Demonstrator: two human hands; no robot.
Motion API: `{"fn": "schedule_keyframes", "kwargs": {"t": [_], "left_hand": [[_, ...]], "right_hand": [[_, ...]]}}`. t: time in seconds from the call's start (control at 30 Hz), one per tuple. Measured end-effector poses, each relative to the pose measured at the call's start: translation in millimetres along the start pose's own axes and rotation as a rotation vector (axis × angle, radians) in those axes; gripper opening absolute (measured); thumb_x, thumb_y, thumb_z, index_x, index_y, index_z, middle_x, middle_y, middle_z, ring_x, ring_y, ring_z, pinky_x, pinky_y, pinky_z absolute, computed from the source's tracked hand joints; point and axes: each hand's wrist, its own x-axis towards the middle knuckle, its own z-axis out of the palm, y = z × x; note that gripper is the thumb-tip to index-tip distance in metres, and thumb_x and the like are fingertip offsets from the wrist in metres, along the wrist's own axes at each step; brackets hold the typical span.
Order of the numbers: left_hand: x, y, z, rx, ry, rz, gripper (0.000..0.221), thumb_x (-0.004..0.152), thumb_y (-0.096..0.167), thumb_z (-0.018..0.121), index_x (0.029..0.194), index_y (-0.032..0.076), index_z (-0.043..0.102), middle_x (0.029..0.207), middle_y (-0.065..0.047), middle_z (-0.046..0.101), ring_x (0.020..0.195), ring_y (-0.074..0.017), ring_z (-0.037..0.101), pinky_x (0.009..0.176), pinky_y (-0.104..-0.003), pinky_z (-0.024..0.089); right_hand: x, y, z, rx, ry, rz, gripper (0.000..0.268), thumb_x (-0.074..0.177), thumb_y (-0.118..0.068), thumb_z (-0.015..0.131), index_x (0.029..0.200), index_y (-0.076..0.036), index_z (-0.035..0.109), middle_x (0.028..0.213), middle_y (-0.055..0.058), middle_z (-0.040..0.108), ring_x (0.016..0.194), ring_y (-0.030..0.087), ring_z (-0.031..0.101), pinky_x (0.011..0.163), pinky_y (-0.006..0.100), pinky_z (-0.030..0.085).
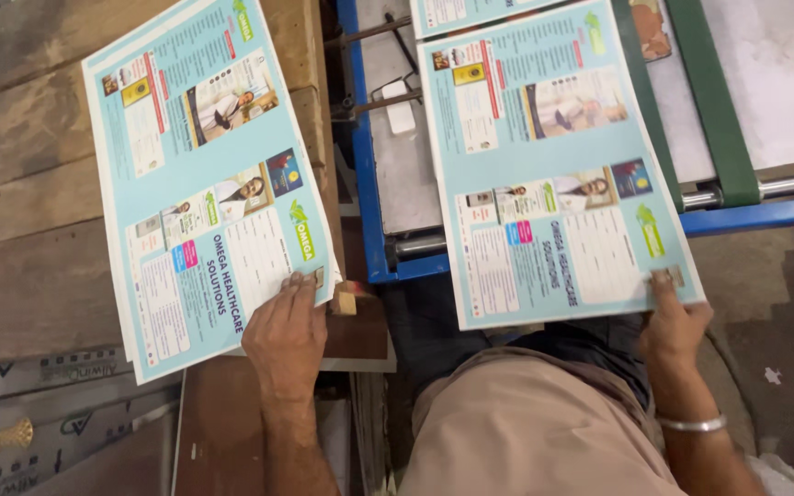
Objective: The person operates a printing machine by feeding printed sheets into the rollers and placing processed sheets onto a wooden pallet by hand.
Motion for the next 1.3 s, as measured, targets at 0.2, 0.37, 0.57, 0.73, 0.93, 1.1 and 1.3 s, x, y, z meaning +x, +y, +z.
{"fn": "schedule_keyframes", "kwargs": {"t": [0.2,0.37,0.57,0.73,0.93,1.1,1.3], "left_hand": [[0,7,-6,-0.022,-0.103,-0.050,0.041,0.074,0.010,0.082,0.114,0.004,0.074,0.120,-0.014,0.075,0.112,-0.0286,0.071,0.093,-0.040,0.057],[6,11,-15,-0.060,-0.161,-0.082,0.045,0.075,0.016,0.085,0.117,0.004,0.073,0.123,-0.014,0.073,0.113,-0.0285,0.069,0.095,-0.041,0.055],[11,1,-26,-0.205,-0.222,-0.128,0.043,0.076,0.018,0.084,0.116,0.006,0.074,0.124,-0.011,0.072,0.112,-0.0305,0.067,0.096,-0.042,0.053],[9,-24,-36,-0.457,-0.196,-0.168,0.035,0.085,0.014,0.077,0.120,0.006,0.075,0.127,-0.011,0.073,0.118,-0.0300,0.068,0.102,-0.042,0.052],[11,-13,-26,-0.545,0.140,-0.544,0.035,0.100,0.004,0.054,0.131,0.008,0.069,0.130,-0.011,0.071,0.117,-0.0266,0.070,0.099,-0.041,0.056],[28,96,18,-0.337,-0.070,-0.011,0.036,0.093,0.012,0.065,0.125,-0.005,0.064,0.130,-0.023,0.066,0.129,-0.0380,0.057,0.116,-0.055,0.038],[23,134,16,-0.374,-0.245,0.127,0.057,0.090,0.032,0.074,0.133,-0.003,0.061,0.139,-0.024,0.060,0.135,-0.0391,0.051,0.119,-0.060,0.029]], "right_hand": [[43,-7,45,0.040,-0.095,-0.065,0.031,0.103,-0.006,0.069,0.130,0.009,0.062,0.123,0.011,0.068,0.107,0.016,0.067,0.094,0.029,0.055],[79,1,80,0.199,-0.096,0.063,0.032,0.104,-0.008,0.067,0.132,0.003,0.057,0.116,0.009,0.066,0.101,0.018,0.067,0.087,0.033,0.059],[97,-3,103,0.319,-0.283,0.307,0.028,0.109,-0.014,0.056,0.131,0.003,0.055,0.115,0.016,0.067,0.096,0.025,0.071,0.081,0.039,0.062],[69,-26,104,0.160,-0.367,0.401,0.033,0.107,-0.016,0.052,0.132,0.005,0.052,0.118,0.020,0.067,0.104,0.031,0.072,0.090,0.041,0.063],[10,-63,129,0.162,-0.609,0.459,0.042,0.105,-0.018,0.052,0.139,0.007,0.051,0.125,0.022,0.067,0.110,0.034,0.069,0.093,0.043,0.061],[-51,-78,166,0.173,-1.081,0.479,0.050,0.100,-0.021,0.058,0.143,0.003,0.048,0.128,0.017,0.065,0.109,0.028,0.069,0.089,0.042,0.063],[-69,-68,184,0.322,-0.781,0.556,0.046,0.098,-0.014,0.060,0.140,-0.002,0.045,0.117,0.011,0.064,0.093,0.020,0.068,0.066,0.031,0.059]]}}
